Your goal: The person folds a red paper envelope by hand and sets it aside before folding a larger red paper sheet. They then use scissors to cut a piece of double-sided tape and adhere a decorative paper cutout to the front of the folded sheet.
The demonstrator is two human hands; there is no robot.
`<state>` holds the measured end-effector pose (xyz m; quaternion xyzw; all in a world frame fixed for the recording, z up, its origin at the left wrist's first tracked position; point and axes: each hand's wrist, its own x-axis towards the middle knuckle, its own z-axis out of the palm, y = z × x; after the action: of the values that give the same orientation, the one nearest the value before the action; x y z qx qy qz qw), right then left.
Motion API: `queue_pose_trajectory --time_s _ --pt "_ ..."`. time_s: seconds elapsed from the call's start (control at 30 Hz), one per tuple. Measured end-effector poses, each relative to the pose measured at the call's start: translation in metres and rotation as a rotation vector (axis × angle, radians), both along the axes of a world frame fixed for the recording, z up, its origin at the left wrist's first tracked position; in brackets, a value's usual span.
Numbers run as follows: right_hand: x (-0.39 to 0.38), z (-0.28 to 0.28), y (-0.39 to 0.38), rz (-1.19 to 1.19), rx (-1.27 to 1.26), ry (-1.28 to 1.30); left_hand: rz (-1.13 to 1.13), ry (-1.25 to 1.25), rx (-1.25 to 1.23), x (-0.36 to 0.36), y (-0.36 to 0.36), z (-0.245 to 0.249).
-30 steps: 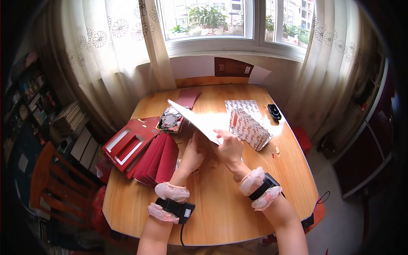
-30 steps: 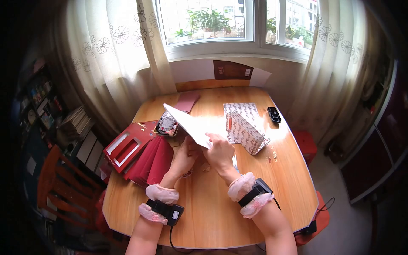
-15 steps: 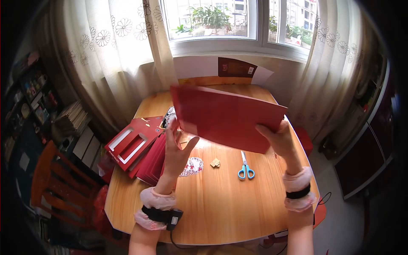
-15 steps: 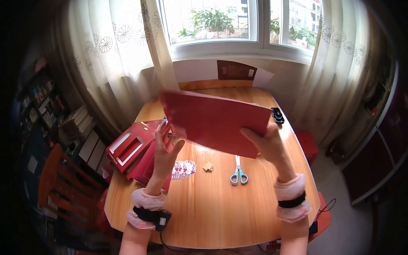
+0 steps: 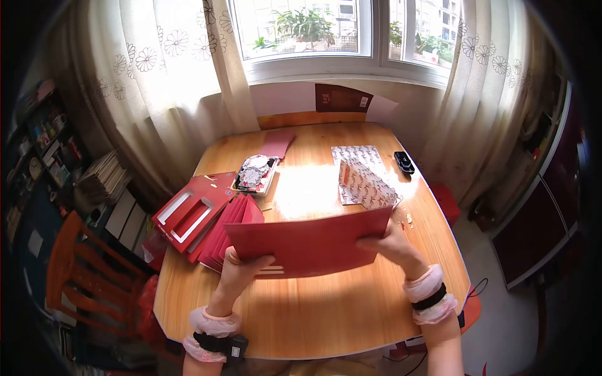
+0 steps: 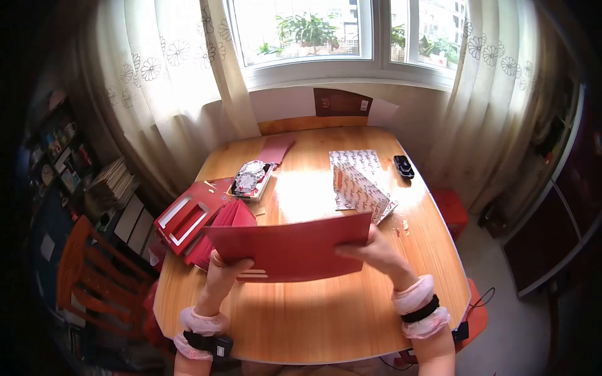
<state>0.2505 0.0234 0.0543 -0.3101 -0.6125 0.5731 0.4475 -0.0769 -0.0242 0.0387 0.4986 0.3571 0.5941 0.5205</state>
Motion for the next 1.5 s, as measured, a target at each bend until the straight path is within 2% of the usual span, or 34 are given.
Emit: queue_pose_trajectory --time_s 0.03,0.1,0.13,0.23,0.27,0.3,0.37,0.43,0.47,0.53,0.57,0.63,0.67,0.7,0.77,0.83,0.9,0.93,1.03,1.07,1.17,1.2,1.27,1.4,1.47,1.5 --pt "-0.009 0.000 -0.008 -0.055 -0.191 -0.083 -0.003 -0.001 -0.001 0.000 -0.002 0.000" --pt "-0.013 -0.002 -0.010 -0.037 -0.185 -0.109 -0.030 0.014 -0.032 0.000 -0.004 0.000" --pt "-0.012 0.001 -0.011 -0.041 -0.185 -0.107 0.015 0.113 0.003 -0.004 -0.001 -0.007" --pt "0.000 0.007 -0.007 -0.004 -0.175 -0.149 -0.087 0.054 -0.041 0.004 -0.004 0.003" --pt "0.007 0.002 0.000 0.095 -0.065 -0.144 -0.091 0.051 -0.040 0.003 -0.004 0.004" --pt "0.010 0.003 0.004 0.197 0.044 -0.139 -0.087 0.149 0.009 0.002 -0.005 0.003" --pt "0.011 0.008 0.002 0.201 -0.034 -0.101 -0.082 0.244 0.054 -0.001 -0.006 -0.001" --pt "0.011 0.001 0.009 0.341 0.138 -0.190 -0.144 0.245 0.046 -0.002 -0.004 -0.005" --pt "0.011 -0.003 0.012 0.341 0.137 -0.189 -0.144 0.246 0.044 -0.003 -0.004 -0.007" --pt "0.012 -0.008 0.014 0.352 0.069 -0.381 -0.158 0.371 -0.061 -0.004 -0.004 -0.010" --pt "0.012 -0.008 0.012 0.350 0.067 -0.381 -0.160 0.372 -0.062 -0.003 -0.002 -0.013" --pt "0.006 -0.003 0.006 0.065 -0.125 -0.287 -0.112 0.065 -0.072 0.001 0.003 -0.019" --pt "0.005 -0.010 0.006 0.031 -0.024 -0.140 -0.100 0.067 -0.023 0.000 0.005 -0.021" --pt "0.008 -0.016 0.009 0.029 -0.024 -0.139 -0.101 0.068 -0.023 0.001 0.005 -0.020" --pt "0.017 -0.023 0.014 0.119 -0.102 0.083 -0.052 -0.066 -0.147 0.006 0.007 -0.010" --pt "0.019 -0.019 0.009 0.109 -0.116 0.172 -0.066 -0.057 -0.181 0.013 0.008 0.008" --pt "0.024 -0.019 0.011 0.118 -0.284 0.406 -0.139 -0.049 -0.275 0.019 0.014 0.024" --pt "0.021 -0.012 0.005 0.030 -0.277 0.425 -0.161 0.006 -0.384 0.023 0.014 0.035" --pt "0.019 -0.005 0.008 0.075 -0.221 0.456 -0.114 -0.019 -0.279 0.034 0.047 0.013" --pt "0.020 -0.006 0.009 0.071 -0.216 0.456 -0.071 0.028 -0.252 0.040 0.051 0.010" --pt "0.013 -0.012 0.012 -0.029 -0.185 0.449 0.234 0.358 0.076 0.054 0.059 -0.007" --pt "0.005 -0.011 0.011 -0.047 -0.151 0.503 0.231 0.360 0.073 0.056 0.059 -0.003" --pt "-0.006 -0.009 0.006 -0.037 -0.115 0.583 0.180 0.682 0.069 0.058 0.053 0.008" --pt "-0.018 -0.008 -0.002 -0.023 -0.132 0.611 0.357 0.704 0.139 0.076 0.039 0.021" --pt "-0.021 -0.007 -0.001 -0.047 -0.149 0.644 0.482 0.770 0.299 0.080 0.034 0.027" --pt "-0.023 -0.007 -0.001 -0.067 -0.167 0.676 0.479 0.771 0.298 0.079 0.035 0.025"
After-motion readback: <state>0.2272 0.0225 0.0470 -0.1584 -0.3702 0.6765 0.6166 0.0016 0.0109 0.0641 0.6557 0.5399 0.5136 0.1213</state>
